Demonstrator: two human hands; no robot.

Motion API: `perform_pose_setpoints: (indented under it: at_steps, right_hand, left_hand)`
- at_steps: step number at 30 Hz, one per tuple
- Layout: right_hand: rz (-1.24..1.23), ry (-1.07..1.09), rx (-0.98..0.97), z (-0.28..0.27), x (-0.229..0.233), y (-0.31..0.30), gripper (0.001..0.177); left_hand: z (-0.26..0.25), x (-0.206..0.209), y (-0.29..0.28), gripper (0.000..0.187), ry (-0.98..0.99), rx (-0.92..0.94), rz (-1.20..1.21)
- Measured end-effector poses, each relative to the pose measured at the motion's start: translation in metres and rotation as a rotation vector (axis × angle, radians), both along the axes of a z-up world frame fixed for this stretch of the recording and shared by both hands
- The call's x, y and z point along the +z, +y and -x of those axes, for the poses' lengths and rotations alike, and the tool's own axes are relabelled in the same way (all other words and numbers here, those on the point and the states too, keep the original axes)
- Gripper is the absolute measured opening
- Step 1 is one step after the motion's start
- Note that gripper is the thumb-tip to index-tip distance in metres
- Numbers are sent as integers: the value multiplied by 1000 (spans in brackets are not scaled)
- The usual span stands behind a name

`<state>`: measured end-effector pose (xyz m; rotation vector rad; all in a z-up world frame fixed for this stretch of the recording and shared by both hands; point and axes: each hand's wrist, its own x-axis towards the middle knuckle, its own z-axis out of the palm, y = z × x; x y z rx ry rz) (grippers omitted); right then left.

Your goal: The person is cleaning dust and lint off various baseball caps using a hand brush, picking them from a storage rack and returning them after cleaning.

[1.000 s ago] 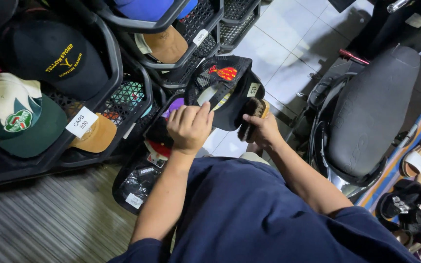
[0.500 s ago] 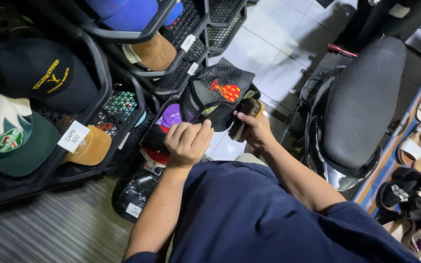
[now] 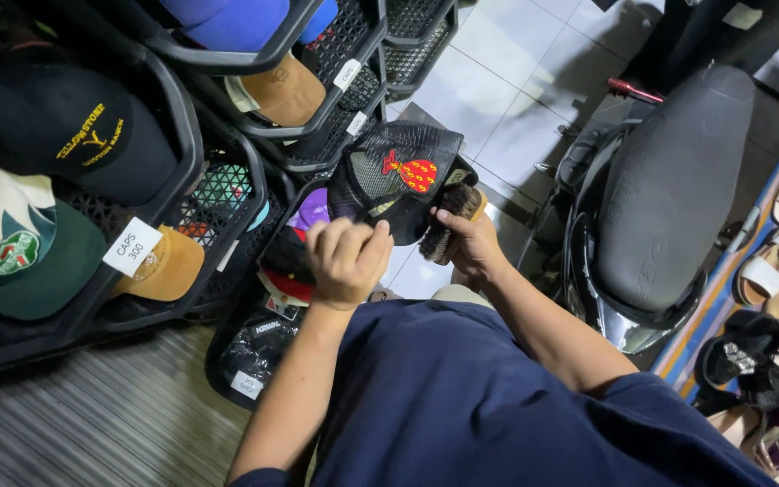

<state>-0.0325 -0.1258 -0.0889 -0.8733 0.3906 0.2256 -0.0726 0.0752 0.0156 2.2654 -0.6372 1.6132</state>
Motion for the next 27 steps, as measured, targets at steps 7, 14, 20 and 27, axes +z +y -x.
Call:
perform_pose_setpoints:
  at_steps: [7,14,20,27]
  right_hand:
    - [277,-99,180,5,25,1,35]
    - [906,-659,249,-2,61,-23,43]
    - [869,-1121,474,-33,45,-50,33]
    - [35,-112,365,-61,21,-77,75]
  left_hand:
    - [-11,-29,-19,19,622,-13,129]
    - [-23,-104,-49,48,856,-546,1032]
    - [-49,-16,-84,44,584,-636,2580]
    - [-54,-22,-92,53,383,-619,2733]
